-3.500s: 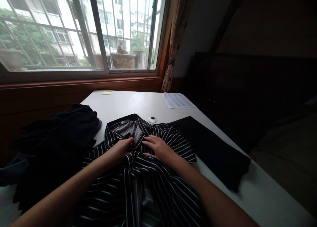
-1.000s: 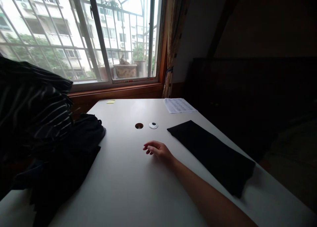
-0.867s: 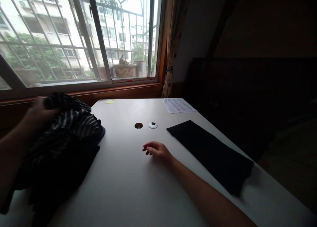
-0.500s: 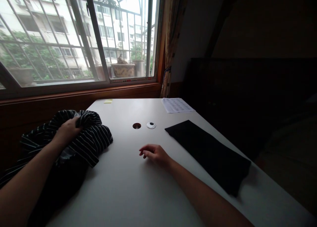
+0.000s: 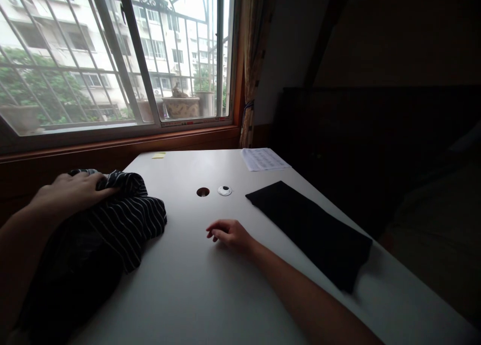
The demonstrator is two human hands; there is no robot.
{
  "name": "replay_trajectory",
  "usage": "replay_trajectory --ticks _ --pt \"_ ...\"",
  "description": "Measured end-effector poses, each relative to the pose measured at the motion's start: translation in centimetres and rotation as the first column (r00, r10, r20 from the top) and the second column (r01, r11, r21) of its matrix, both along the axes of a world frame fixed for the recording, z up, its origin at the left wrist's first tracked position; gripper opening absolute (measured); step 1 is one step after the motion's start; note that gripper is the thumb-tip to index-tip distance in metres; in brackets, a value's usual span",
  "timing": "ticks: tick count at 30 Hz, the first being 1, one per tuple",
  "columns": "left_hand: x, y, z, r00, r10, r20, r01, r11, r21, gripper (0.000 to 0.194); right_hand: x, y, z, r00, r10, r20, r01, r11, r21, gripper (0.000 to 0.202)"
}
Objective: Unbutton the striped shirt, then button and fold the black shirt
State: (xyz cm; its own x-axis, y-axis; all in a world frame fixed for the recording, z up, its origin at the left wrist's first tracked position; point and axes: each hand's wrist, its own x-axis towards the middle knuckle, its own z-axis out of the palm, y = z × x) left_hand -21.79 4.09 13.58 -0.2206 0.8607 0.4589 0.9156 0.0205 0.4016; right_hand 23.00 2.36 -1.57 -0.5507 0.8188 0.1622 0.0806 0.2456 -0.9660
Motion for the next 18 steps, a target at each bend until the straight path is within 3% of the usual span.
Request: replay_trajectory --ticks 2,4,8,11,14,18 --pt "1.3 -0.5 0.3 0.981 0.060 -0.185 -0.071 0.996 -0.053 0.077 0.0 0.1 -0.1 1.000 -0.013 -0.022 0.013 1.000 -0.014 0.025" --pt "2.5 -0.8 -0.6 0.966 0.011 -0.257 -0.034 0.996 -0.084 0.085 0.0 0.1 -0.2 0.999 -0.039 -0.037 0.038 0.999 -0.021 0.027" --pt "3.3 -0.4 -4.6 0.987 -0.073 -0.140 0.038 0.970 -0.240 0.085 0.1 0.2 0.0 0.991 -0.133 -0.029 0.134 0.991 0.025 0.030" --pt "2.9 0.2 -7.1 0.990 -0.087 -0.109 0.058 0.968 -0.244 0.082 0.8 0.8 0.3 0.963 -0.271 -0.001 0.270 0.958 0.101 0.027" --pt "2.8 0.4 -8.0 0.980 -0.080 -0.183 0.031 0.966 -0.256 0.077 2.3 2.4 0.2 0.887 -0.460 0.039 0.445 0.874 0.196 0.027" --pt "4.2 -0.3 -7.9 0.948 0.023 -0.319 -0.110 0.960 -0.256 0.067 5.7 4.8 -0.2 0.684 -0.716 0.140 0.639 0.681 0.357 0.034"
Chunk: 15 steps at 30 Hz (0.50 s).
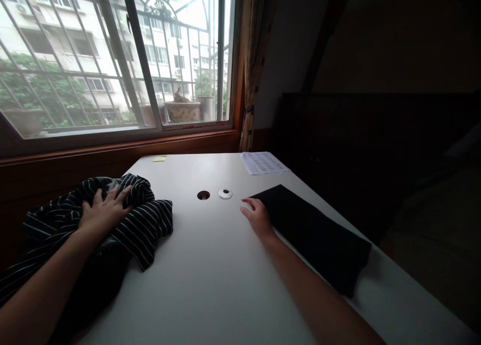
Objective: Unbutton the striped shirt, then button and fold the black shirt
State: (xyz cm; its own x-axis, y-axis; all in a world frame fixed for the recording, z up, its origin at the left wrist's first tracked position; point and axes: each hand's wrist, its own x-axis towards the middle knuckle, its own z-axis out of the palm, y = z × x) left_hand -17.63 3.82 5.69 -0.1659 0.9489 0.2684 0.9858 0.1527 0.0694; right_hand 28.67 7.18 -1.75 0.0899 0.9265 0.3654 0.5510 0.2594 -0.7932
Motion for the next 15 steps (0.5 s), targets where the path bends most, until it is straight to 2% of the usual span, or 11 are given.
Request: replay_trajectory --ticks 3,6,10,12,15 --pt "1.9 -1.2 0.2 0.994 0.004 -0.109 0.009 0.993 0.120 0.063 2.4 0.9 -0.3 0.971 -0.162 0.177 0.164 0.986 0.005 0.047" --pt "4.5 -2.4 0.2 0.972 -0.055 -0.230 0.113 0.962 0.247 0.060 3.7 1.0 -0.6 0.912 -0.228 0.341 0.251 0.968 -0.024 0.055" --pt "8.6 -3.5 -0.6 0.921 -0.227 -0.318 0.312 0.917 0.249 0.055 4.1 1.0 -0.3 0.836 -0.236 0.496 0.303 0.951 -0.058 0.037" --pt "10.8 -4.0 -1.4 0.892 -0.357 -0.277 0.416 0.889 0.193 0.046 4.2 1.1 -0.1 0.808 -0.229 0.542 0.312 0.948 -0.064 0.025" --pt "14.0 -4.7 -3.0 0.848 -0.521 -0.099 0.530 0.834 0.152 0.032 4.5 0.9 0.4 0.787 -0.214 0.579 0.308 0.949 -0.068 0.024"
